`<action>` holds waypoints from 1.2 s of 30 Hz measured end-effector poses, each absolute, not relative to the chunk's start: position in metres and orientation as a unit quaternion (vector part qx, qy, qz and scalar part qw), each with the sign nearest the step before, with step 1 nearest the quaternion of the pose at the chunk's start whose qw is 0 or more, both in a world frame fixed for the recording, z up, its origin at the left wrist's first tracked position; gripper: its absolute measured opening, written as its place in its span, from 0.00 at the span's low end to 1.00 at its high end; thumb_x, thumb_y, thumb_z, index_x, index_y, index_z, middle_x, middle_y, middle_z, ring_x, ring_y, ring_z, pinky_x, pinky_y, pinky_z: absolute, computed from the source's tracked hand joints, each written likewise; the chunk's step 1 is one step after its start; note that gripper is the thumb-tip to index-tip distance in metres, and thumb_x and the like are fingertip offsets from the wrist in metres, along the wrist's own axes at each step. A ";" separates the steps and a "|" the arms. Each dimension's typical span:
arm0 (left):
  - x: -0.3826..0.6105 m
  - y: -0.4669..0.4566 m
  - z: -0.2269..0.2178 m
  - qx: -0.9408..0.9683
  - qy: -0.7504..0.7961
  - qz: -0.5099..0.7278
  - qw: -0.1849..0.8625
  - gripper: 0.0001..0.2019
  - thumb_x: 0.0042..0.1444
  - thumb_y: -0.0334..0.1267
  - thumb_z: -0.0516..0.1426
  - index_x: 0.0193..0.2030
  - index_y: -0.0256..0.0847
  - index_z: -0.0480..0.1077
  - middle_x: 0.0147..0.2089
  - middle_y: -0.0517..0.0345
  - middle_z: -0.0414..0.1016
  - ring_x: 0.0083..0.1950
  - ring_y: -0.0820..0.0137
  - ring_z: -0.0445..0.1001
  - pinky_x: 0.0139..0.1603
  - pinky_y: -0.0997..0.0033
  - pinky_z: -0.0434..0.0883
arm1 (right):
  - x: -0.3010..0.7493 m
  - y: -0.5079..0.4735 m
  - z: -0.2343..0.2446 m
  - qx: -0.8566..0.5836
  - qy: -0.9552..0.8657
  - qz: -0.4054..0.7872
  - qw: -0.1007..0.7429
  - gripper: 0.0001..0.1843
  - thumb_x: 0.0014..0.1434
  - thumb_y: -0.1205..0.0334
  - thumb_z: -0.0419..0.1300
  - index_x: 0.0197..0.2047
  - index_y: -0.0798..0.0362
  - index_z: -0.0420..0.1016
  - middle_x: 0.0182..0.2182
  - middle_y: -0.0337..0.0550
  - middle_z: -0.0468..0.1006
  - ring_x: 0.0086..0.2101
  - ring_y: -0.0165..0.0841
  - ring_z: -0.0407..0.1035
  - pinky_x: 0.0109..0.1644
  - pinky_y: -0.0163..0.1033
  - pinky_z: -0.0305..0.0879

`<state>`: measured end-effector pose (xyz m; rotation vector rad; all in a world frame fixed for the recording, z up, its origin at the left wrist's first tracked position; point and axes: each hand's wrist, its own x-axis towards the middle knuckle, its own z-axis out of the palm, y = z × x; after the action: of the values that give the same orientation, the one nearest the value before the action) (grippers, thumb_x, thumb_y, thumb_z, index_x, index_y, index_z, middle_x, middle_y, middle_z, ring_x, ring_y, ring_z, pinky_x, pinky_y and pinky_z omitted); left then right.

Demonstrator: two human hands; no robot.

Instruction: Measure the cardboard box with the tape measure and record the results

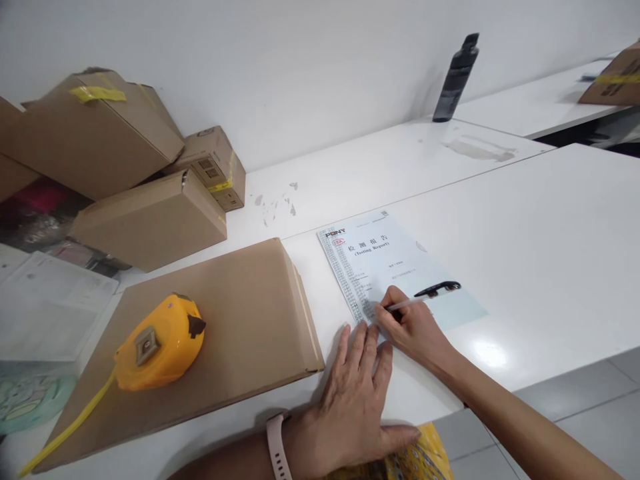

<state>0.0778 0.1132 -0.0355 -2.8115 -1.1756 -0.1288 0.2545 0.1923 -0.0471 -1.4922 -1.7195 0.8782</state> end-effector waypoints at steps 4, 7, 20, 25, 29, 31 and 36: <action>0.078 0.114 -0.036 -0.921 -0.385 -0.042 0.040 0.46 0.67 0.68 0.37 0.72 0.24 0.55 0.74 0.27 0.59 0.77 0.45 0.54 0.76 0.44 0.47 | 0.255 0.192 -0.048 -0.580 -0.658 0.327 0.352 0.16 0.64 0.52 0.57 0.26 0.47 0.62 0.18 0.32 0.59 0.20 0.28 0.52 0.23 0.37 0.50; 0.078 0.115 -0.036 -0.921 -0.385 -0.041 0.035 0.47 0.66 0.68 0.37 0.72 0.24 0.55 0.74 0.27 0.59 0.77 0.45 0.54 0.76 0.45 0.48 | 0.255 0.192 -0.049 -0.580 -0.661 0.320 0.353 0.16 0.64 0.52 0.58 0.27 0.47 0.62 0.18 0.32 0.60 0.20 0.28 0.52 0.23 0.37 0.50; 0.078 0.114 -0.035 -0.921 -0.386 -0.042 0.041 0.46 0.67 0.68 0.38 0.71 0.24 0.57 0.72 0.29 0.63 0.76 0.44 0.56 0.75 0.44 0.49 | 0.255 0.193 -0.043 -0.587 -0.660 0.312 0.351 0.16 0.63 0.52 0.58 0.26 0.47 0.61 0.18 0.33 0.61 0.20 0.28 0.53 0.23 0.36 0.52; 0.078 0.114 -0.036 -0.921 -0.385 -0.045 0.040 0.47 0.66 0.69 0.36 0.72 0.24 0.55 0.73 0.28 0.60 0.77 0.44 0.54 0.75 0.44 0.49 | 0.254 0.193 -0.043 -0.585 -0.664 0.311 0.346 0.16 0.62 0.53 0.58 0.26 0.46 0.60 0.17 0.32 0.60 0.20 0.28 0.52 0.22 0.37 0.51; 0.078 0.114 -0.034 -0.921 -0.386 -0.044 0.037 0.47 0.66 0.69 0.37 0.72 0.24 0.56 0.73 0.27 0.61 0.77 0.44 0.55 0.75 0.44 0.49 | 0.255 0.193 -0.042 -0.590 -0.663 0.311 0.341 0.16 0.63 0.53 0.57 0.26 0.46 0.61 0.17 0.32 0.60 0.19 0.28 0.53 0.22 0.36 0.51; 0.078 0.114 -0.033 -0.921 -0.386 -0.041 0.032 0.47 0.66 0.69 0.37 0.71 0.24 0.57 0.73 0.27 0.61 0.77 0.44 0.55 0.75 0.43 0.50 | 0.255 0.193 -0.043 -0.592 -0.661 0.308 0.343 0.16 0.63 0.53 0.57 0.26 0.46 0.61 0.17 0.33 0.61 0.20 0.28 0.53 0.22 0.36 0.52; 0.079 0.114 -0.033 -0.921 -0.386 -0.043 0.035 0.47 0.66 0.69 0.37 0.71 0.24 0.57 0.73 0.29 0.62 0.77 0.44 0.54 0.76 0.44 0.50 | 0.255 0.193 -0.044 -0.592 -0.664 0.301 0.342 0.15 0.62 0.53 0.57 0.26 0.46 0.61 0.17 0.32 0.61 0.20 0.29 0.53 0.22 0.36 0.52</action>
<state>0.0787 0.1143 -0.0329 -2.8292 -1.1862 -0.1310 0.2546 0.1933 -0.0440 -1.5399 -1.7270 0.7829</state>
